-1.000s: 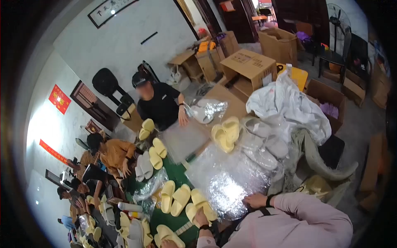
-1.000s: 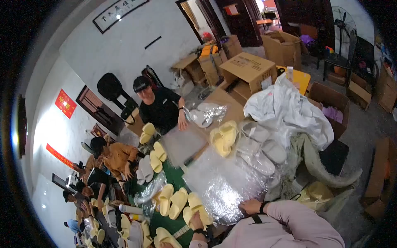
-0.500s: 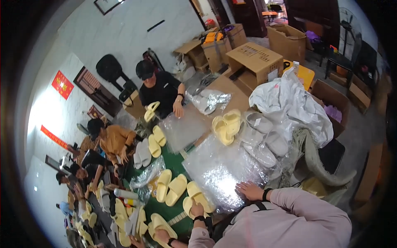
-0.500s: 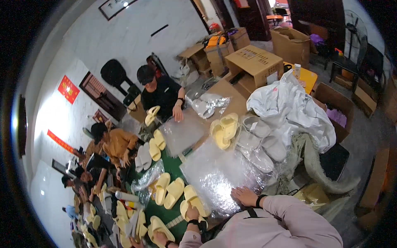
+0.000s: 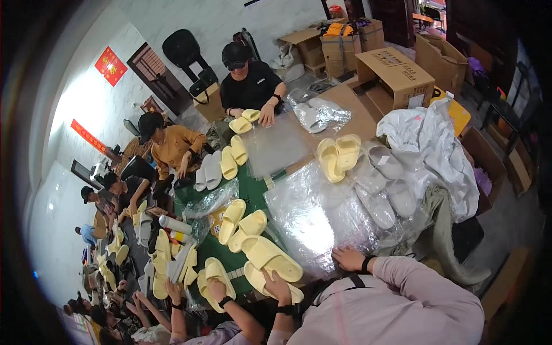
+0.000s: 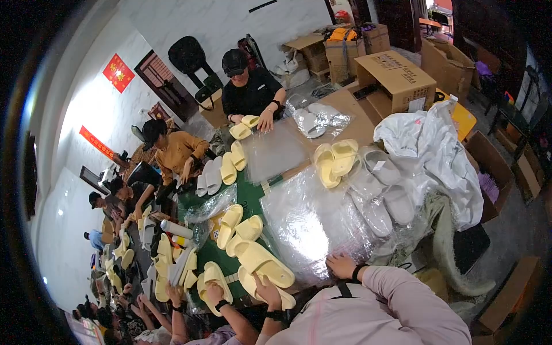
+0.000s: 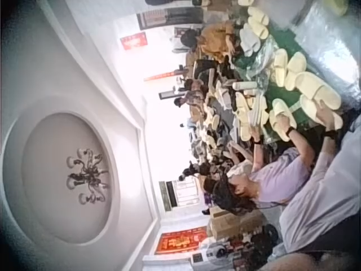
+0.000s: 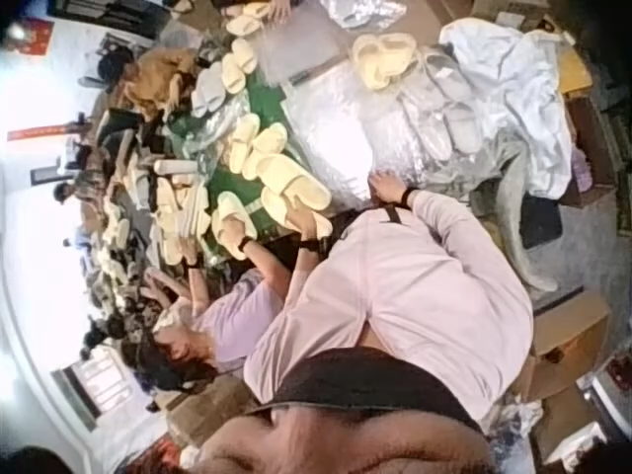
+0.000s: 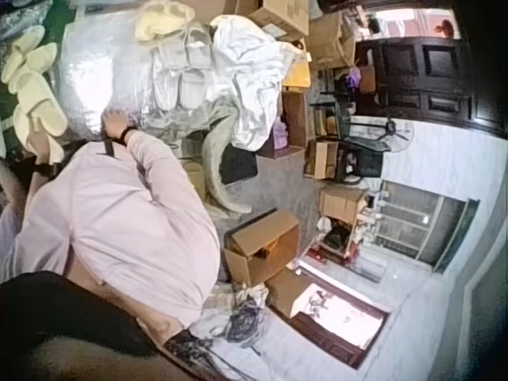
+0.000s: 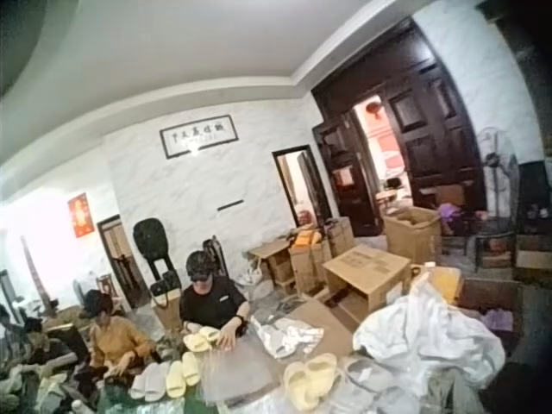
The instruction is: Sorting and packing yellow and black sandals into plastic bags and boxes.
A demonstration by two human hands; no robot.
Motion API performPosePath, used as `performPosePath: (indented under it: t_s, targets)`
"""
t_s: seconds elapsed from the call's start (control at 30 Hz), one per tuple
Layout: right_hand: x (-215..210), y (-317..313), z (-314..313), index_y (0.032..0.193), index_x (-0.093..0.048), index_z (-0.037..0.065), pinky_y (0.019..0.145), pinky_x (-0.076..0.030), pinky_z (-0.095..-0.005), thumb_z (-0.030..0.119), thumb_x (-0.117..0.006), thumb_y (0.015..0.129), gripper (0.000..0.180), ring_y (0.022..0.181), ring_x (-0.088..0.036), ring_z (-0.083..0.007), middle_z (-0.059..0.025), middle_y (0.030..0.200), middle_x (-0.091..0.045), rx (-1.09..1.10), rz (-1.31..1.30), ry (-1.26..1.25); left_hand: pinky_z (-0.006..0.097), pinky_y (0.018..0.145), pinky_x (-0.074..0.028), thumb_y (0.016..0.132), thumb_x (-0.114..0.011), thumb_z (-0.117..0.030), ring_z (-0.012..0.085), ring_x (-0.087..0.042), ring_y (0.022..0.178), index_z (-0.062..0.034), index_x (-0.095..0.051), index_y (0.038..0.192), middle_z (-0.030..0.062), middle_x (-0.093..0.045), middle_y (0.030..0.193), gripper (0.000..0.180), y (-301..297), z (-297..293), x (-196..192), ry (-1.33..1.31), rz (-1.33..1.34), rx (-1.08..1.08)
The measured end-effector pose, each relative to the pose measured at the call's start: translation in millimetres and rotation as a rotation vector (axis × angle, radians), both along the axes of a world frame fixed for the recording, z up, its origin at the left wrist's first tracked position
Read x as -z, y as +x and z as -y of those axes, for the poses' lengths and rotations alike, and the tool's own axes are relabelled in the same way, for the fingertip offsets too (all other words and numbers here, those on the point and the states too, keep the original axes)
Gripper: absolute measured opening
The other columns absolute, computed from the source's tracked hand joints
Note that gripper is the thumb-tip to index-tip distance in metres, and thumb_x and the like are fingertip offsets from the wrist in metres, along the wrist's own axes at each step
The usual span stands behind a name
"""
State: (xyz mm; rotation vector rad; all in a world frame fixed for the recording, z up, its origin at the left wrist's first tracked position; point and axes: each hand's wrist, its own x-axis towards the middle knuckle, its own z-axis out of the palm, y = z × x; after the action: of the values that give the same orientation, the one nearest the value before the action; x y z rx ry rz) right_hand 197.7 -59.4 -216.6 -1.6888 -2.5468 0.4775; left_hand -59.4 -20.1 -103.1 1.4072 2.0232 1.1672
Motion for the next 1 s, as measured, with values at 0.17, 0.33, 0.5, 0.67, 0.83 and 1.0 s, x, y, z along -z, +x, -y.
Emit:
performPosePath:
  t_s: [0.17, 0.33, 0.5, 0.67, 0.83, 1.0]
  targets:
    - [-1.3, -1.5, -4.9, 0.127, -0.044, 0.006, 0.093, -0.036, -0.0477, 0.028, -0.060, 0.076, 0.058, 0.119, -0.043, -0.0260, -0.0094, 0.134, -0.042, -0.013, 0.088, -0.095, 0.030, 0.073, -0.045, 0.089, -0.048, -0.008, 0.0209, -0.056, 0.080, 0.0057, -0.037, 0.131, 0.0186, -0.060, 0.094, 0.046, 44.7, -14.4, -50.2, 0.110, 0.186, 0.054]
    - [1.3, 1.2, -2.1, 0.119, -0.050, 0.006, 0.089, -0.038, -0.0468, 0.029, -0.060, 0.075, 0.050, 0.113, -0.047, -0.0252, -0.0082, 0.127, -0.047, -0.019, 0.074, -0.155, 0.025, 0.050, -0.036, 0.088, -0.049, -0.008, 0.0120, -0.040, 0.054, 0.0010, -0.034, 0.135, 0.0054, -0.047, 0.063, 0.050, 90.4, -43.4, -57.4, 0.055, 0.232, 0.313]
    - [12.7, 11.2, 6.8, 0.109, -0.056, 0.009, 0.082, -0.043, -0.0431, 0.030, -0.059, 0.075, 0.040, 0.107, -0.049, -0.0221, -0.0056, 0.118, -0.051, -0.058, 0.060, -0.095, 0.035, 0.045, -0.037, 0.088, -0.051, -0.018, 0.0225, -0.047, 0.043, -0.0038, -0.037, 0.134, 0.0094, -0.049, 0.050, 0.050, 135.3, -70.4, -21.4, -0.120, -0.039, 0.554]
    - [-33.4, 2.1, -2.2, 0.102, -0.060, 0.004, 0.073, -0.049, -0.0454, 0.039, -0.052, 0.082, 0.041, 0.087, -0.061, -0.0338, -0.0158, 0.100, -0.063, -0.064, -0.151, -0.651, 0.048, 0.087, -0.040, 0.089, -0.047, -0.035, 0.0452, -0.048, 0.104, -0.0075, -0.035, 0.135, 0.0316, -0.051, 0.110, 0.055, 109.5, -82.2, 91.6, -0.180, -0.251, 1.073]
    - [-54.2, 6.7, -5.5, 0.092, -0.064, 0.001, 0.067, -0.048, -0.0447, 0.030, -0.056, 0.077, 0.033, 0.077, -0.062, -0.0362, -0.0207, 0.088, -0.063, 0.026, -0.238, -0.544, 0.046, 0.098, -0.034, 0.085, -0.053, -0.037, 0.0466, -0.039, 0.117, -0.0009, -0.030, 0.136, 0.0347, -0.034, 0.130, 0.067, 98.6, -44.4, 99.6, -0.187, -0.331, 1.057]
    - [-78.0, 5.9, -14.3, 0.100, -0.058, 0.005, 0.078, -0.046, -0.0429, 0.022, -0.049, 0.083, 0.025, 0.095, -0.054, -0.0355, -0.0174, 0.099, -0.055, 0.216, -0.450, 0.037, 0.049, 0.099, -0.031, 0.082, -0.054, -0.031, 0.0514, -0.034, 0.117, 0.0054, -0.045, 0.123, 0.0372, -0.029, 0.130, 0.056, 91.6, -11.3, 91.3, -0.019, -0.615, 0.863]
